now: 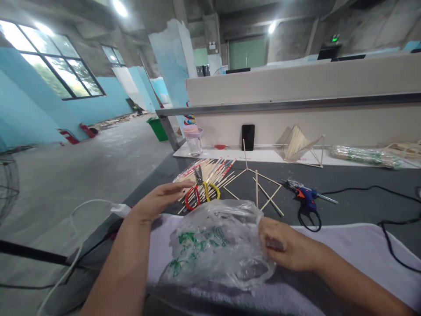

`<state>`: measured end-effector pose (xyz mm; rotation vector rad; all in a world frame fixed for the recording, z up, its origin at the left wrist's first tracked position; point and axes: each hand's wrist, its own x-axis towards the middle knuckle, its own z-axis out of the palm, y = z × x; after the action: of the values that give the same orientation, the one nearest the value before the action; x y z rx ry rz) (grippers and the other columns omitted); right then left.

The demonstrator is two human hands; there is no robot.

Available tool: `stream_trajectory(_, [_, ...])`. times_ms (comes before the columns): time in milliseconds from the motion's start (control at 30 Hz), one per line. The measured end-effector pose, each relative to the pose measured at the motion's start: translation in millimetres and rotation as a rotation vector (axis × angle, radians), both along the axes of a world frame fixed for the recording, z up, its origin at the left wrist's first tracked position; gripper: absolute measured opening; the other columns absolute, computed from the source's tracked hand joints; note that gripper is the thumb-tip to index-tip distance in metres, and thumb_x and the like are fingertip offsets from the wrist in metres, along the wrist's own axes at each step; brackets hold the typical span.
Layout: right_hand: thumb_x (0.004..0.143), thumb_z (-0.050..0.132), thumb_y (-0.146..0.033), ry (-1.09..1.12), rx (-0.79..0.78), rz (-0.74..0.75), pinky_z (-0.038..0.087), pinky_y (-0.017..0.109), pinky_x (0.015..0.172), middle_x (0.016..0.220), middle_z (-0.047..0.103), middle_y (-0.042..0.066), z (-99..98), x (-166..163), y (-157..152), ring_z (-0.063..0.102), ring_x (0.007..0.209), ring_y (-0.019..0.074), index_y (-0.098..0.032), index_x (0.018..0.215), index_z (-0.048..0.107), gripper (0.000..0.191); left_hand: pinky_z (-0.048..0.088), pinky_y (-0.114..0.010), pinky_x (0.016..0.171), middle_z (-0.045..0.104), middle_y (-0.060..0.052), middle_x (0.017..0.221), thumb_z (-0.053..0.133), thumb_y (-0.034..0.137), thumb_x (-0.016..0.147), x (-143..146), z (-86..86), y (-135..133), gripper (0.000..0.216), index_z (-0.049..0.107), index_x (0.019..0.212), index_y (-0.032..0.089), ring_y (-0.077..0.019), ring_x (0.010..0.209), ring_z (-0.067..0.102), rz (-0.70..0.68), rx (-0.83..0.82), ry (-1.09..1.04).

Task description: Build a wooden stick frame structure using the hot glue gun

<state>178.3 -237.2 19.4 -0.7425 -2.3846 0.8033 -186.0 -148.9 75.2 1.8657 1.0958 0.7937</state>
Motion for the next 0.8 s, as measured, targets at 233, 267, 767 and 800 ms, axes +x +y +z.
stream_trajectory(233, [0.064,0.049,-0.001,0.137,-0.190,0.105,0.038,0.021,0.065,0.079,0.050,0.001,-13.1,-1.8,-4.4,0.048,0.074,0.0120,-0.018,0.074,0.045,0.021,0.035,-0.033,0.095,0.060,-0.005,0.109,0.050,0.034,0.078,88.4,-31.0,77.1,0.030,0.065,0.100,0.021,-0.0188,0.105,0.050,-0.191,0.203,0.746])
stream_trajectory(267, [0.062,0.048,0.000,0.141,-0.192,0.110,0.038,0.021,0.065,0.078,0.050,0.001,-14.9,-2.4,-4.7,0.048,0.074,0.0119,-0.018,0.074,0.046,0.022,0.035,-0.035,0.094,0.060,-0.005,0.106,0.051,0.036,0.077,93.7,-37.4,81.1,0.028,0.066,0.096,0.022,-0.0202,0.105,0.049,-0.192,0.203,0.837])
stream_trajectory(767, [0.053,0.041,0.004,0.081,-0.273,0.280,0.041,0.020,0.068,0.076,0.054,-0.001,-12.4,-5.8,-13.3,0.052,0.078,0.0125,-0.018,0.076,0.053,0.034,0.040,-0.029,0.074,0.057,-0.004,0.097,0.054,0.023,0.064,67.0,-50.3,91.8,0.022,0.063,0.083,0.018,-0.0184,0.087,0.052,-0.092,0.214,1.105])
stream_trajectory(800, [0.053,0.041,0.004,0.073,-0.276,0.281,0.041,0.020,0.068,0.077,0.054,0.000,-12.5,-5.9,-13.3,0.052,0.079,0.0126,-0.018,0.077,0.053,0.035,0.040,-0.028,0.075,0.057,-0.004,0.097,0.054,0.023,0.064,66.5,-49.4,91.1,0.024,0.063,0.085,0.019,-0.0181,0.088,0.053,-0.096,0.220,1.083])
